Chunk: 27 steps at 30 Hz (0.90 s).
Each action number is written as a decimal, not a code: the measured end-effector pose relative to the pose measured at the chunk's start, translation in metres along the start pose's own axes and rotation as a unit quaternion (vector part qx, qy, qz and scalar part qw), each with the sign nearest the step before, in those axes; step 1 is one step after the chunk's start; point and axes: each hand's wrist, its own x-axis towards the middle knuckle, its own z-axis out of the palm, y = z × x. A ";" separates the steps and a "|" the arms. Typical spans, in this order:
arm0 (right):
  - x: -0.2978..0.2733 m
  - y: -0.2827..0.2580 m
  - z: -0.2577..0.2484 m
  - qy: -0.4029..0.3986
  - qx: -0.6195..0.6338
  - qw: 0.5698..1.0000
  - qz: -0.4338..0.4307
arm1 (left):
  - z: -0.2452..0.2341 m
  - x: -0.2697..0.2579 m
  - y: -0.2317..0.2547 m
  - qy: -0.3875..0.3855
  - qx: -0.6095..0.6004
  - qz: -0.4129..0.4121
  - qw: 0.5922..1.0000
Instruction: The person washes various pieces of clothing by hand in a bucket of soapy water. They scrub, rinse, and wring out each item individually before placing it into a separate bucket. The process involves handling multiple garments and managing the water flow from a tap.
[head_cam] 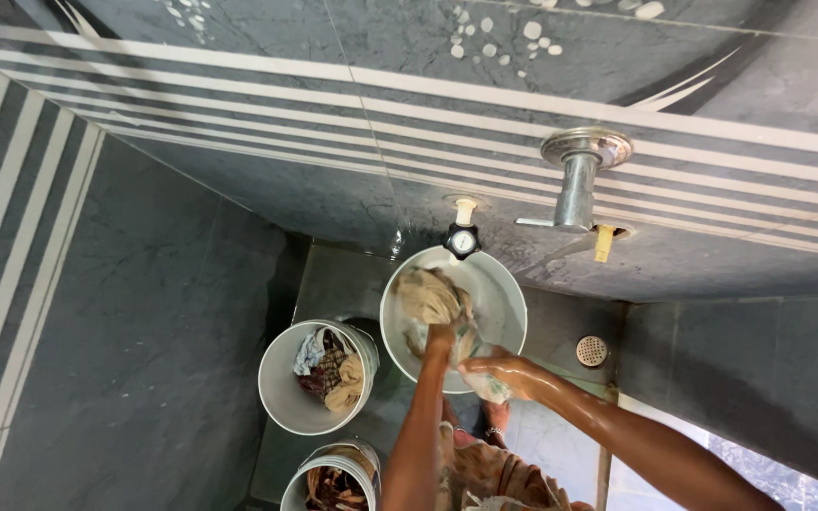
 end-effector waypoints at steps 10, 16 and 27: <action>0.025 -0.008 0.015 0.118 -0.140 0.983 -0.002 | 0.004 0.014 -0.007 0.138 0.165 0.105 0.971; -0.032 -0.038 -0.005 -0.126 0.396 0.909 -0.034 | 0.029 -0.037 0.004 0.022 0.347 0.012 0.937; -0.047 -0.027 0.026 -0.280 0.506 0.808 -0.114 | -0.016 -0.083 0.002 0.012 0.147 0.178 0.973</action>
